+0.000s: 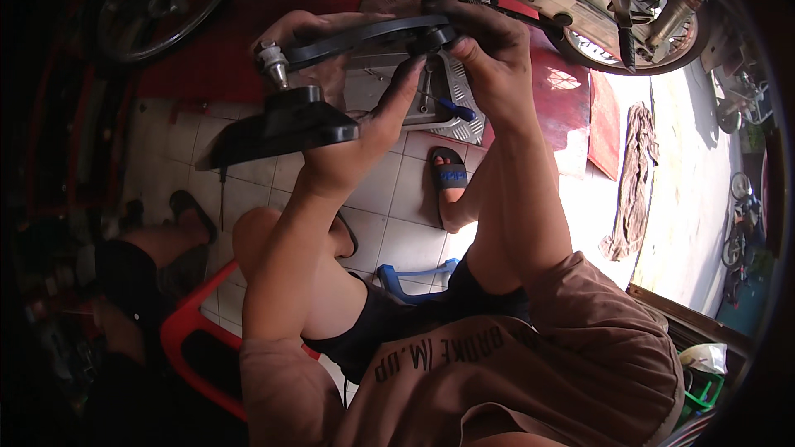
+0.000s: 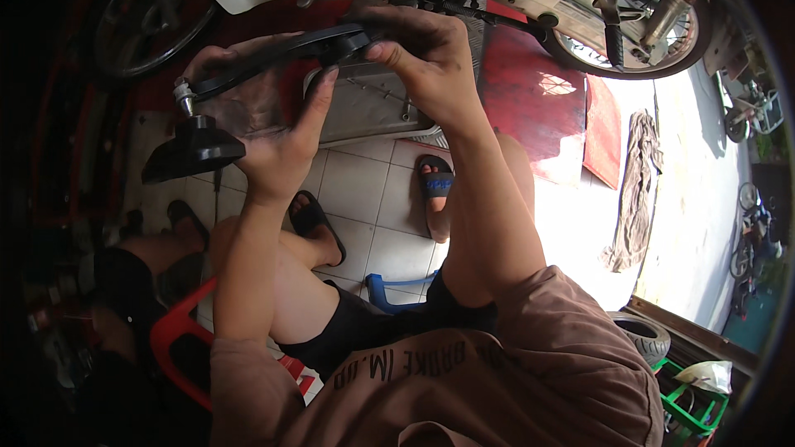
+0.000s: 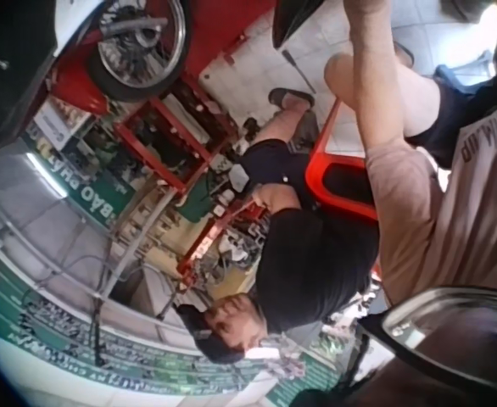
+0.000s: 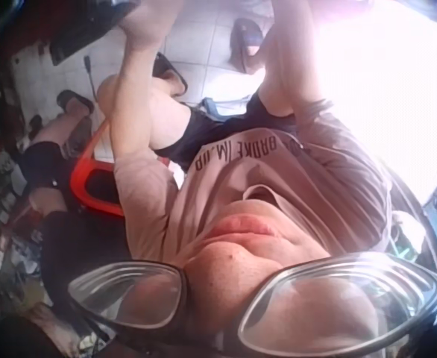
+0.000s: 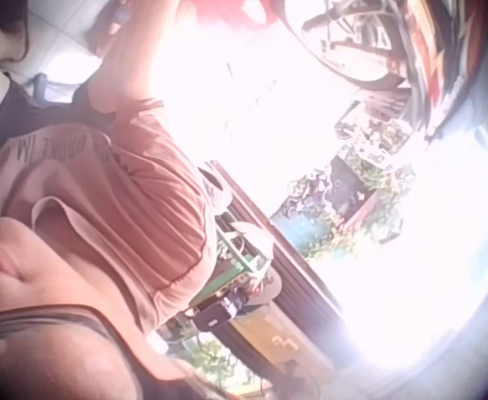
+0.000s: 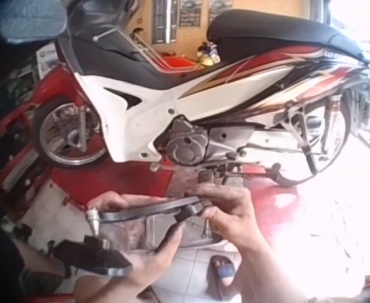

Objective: The person unscrews and removes a mirror from a motorcycle using a screwdriver and then works on the internal components of the mirror housing by hand.

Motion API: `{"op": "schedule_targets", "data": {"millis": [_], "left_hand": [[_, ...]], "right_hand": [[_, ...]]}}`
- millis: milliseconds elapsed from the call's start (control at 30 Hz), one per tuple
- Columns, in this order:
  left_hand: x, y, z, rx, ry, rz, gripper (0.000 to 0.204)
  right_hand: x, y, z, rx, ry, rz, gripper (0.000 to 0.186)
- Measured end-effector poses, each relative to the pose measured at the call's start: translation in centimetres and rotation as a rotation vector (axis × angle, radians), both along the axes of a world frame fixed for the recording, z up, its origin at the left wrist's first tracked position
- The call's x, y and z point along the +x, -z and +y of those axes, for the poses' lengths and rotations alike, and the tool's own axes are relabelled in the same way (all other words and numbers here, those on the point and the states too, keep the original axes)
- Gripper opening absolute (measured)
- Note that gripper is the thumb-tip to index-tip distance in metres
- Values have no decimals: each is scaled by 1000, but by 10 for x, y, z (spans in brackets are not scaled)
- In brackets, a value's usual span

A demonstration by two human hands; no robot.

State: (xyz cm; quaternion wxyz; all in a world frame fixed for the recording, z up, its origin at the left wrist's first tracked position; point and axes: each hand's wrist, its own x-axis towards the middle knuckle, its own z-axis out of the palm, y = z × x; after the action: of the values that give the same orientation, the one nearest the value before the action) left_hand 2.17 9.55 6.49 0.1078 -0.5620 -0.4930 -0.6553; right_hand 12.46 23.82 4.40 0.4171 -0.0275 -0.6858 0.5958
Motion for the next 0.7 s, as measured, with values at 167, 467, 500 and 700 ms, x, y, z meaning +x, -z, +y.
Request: {"op": "schedule_targets", "data": {"millis": [167, 467, 500, 700], "left_hand": [[-3, 2, 0, 163, 17, 42, 46], [8, -8, -2, 87, -62, -9, 40], [4, -10, -5, 41, -105, 85, 40], [2, -6, -4, 47, -80, 79, 41]], "right_hand": [[-2, -6, 3, -5, -187, 114, 35], [1, -7, 3, 7, -196, 141, 38], [0, -7, 3, 10, -198, 153, 37], [1, -8, 2, 17, -204, 162, 36]]}}
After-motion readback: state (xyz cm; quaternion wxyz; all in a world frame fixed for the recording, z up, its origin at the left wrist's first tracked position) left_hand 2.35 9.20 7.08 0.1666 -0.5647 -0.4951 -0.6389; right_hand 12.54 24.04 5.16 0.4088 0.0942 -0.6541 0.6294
